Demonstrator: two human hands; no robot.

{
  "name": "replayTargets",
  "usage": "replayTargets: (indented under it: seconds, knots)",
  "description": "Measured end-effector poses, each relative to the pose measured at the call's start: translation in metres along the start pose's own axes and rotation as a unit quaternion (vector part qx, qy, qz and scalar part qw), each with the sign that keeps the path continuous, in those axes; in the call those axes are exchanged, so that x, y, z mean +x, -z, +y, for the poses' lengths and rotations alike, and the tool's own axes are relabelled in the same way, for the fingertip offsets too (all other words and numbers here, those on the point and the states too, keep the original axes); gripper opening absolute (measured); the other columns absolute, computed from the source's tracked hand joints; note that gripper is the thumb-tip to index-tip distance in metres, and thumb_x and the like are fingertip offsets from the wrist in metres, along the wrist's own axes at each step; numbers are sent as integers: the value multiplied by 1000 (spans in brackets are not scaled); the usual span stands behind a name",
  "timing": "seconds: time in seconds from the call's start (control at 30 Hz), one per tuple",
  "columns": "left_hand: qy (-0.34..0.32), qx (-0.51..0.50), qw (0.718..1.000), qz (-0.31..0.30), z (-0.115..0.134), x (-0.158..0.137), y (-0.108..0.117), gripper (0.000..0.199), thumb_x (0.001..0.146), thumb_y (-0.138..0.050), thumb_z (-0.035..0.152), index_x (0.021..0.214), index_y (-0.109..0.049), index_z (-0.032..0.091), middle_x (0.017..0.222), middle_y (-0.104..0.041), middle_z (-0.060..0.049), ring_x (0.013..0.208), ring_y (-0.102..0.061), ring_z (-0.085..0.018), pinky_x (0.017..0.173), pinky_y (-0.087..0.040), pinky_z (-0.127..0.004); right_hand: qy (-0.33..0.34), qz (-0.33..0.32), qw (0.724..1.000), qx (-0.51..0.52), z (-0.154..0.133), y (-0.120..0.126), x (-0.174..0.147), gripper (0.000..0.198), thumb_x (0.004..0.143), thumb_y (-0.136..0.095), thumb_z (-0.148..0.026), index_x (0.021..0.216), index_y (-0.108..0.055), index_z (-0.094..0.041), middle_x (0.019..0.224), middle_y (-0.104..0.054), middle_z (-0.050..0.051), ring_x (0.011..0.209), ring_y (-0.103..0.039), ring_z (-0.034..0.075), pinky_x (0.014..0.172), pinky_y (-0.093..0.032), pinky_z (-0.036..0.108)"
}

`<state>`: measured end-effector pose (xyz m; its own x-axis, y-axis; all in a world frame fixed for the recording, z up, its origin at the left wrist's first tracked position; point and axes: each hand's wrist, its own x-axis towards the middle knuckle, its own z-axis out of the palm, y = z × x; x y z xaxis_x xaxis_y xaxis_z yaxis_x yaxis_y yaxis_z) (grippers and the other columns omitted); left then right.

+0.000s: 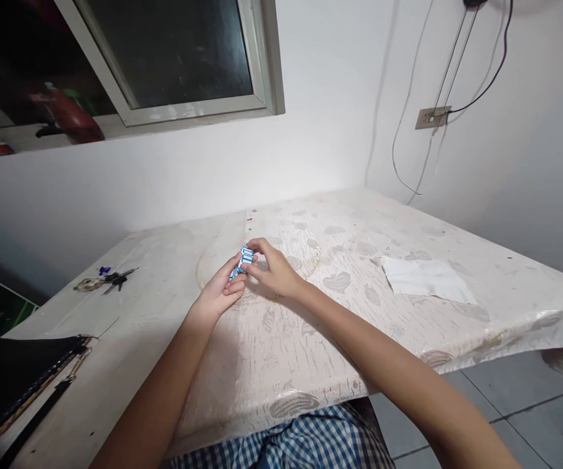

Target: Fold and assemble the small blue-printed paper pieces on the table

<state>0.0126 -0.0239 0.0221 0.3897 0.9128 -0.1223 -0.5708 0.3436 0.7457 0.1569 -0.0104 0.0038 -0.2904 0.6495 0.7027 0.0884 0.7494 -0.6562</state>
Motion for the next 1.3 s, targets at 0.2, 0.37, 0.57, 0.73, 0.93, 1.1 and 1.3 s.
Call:
replayTargets:
  seconds: [0.2,0.37,0.57,0.73,0.93,1.1,1.3]
  knots:
    - [13,-3,1000,20,-1,1,-2,17,86,-51,23,82,-58,9,60,-54,2,27,-22,4,22,-18,-9,19,-10,999,-33,-1,1,1,30,83,-53,-26,112,-53,-18,99,-55,7,92,-53,19,84,-43,36]
    - [1,1,999,35,-3,2,-2,13,83,-55,23,82,-58,10,61,-55,2,28,-24,4,23,-18,-9,-6,-15,1000,-16,-1,2,1,31,82,-53,-26,112,-52,-18,104,-55,7,93,-53,18,84,-43,35]
    - [-3,13,999,33,-3,4,1,18,84,-54,27,80,-59,10,62,-58,-2,29,-26,3,23,-19,-8,-39,-44,998,-9,-1,2,0,43,78,-59,-28,118,-48,-17,101,-58,6,95,-54,19,87,-42,38]
    - [-8,8,999,37,-3,5,-1,21,88,-48,27,81,-59,10,66,-60,-4,30,-29,2,23,-19,-8,-16,-59,998,-17,-1,2,-1,53,76,-63,-27,125,-44,-17,103,-57,7,98,-53,20,88,-41,37]
    - [1,1,1000,22,-3,3,-2,24,89,-46,29,79,-59,10,65,-59,-3,30,-29,2,23,-20,-8,3,-60,998,-25,4,0,-2,44,80,-59,-29,122,-48,-20,103,-57,6,94,-54,19,86,-42,36]
    - [4,19,999,32,-4,4,-2,27,90,-45,30,76,-57,9,62,-58,-3,27,-25,3,23,-19,-8,-4,-64,997,-35,5,0,-1,43,81,-57,-28,122,-48,-18,98,-56,6,88,-53,18,84,-43,36]
    - [-3,27,999,40,-4,7,-2,25,91,-43,27,78,-56,10,63,-59,-3,27,-24,3,23,-18,-9,-21,-67,997,-26,1,1,0,42,82,-54,-26,123,-49,-15,96,-55,7,91,-53,18,85,-42,37]
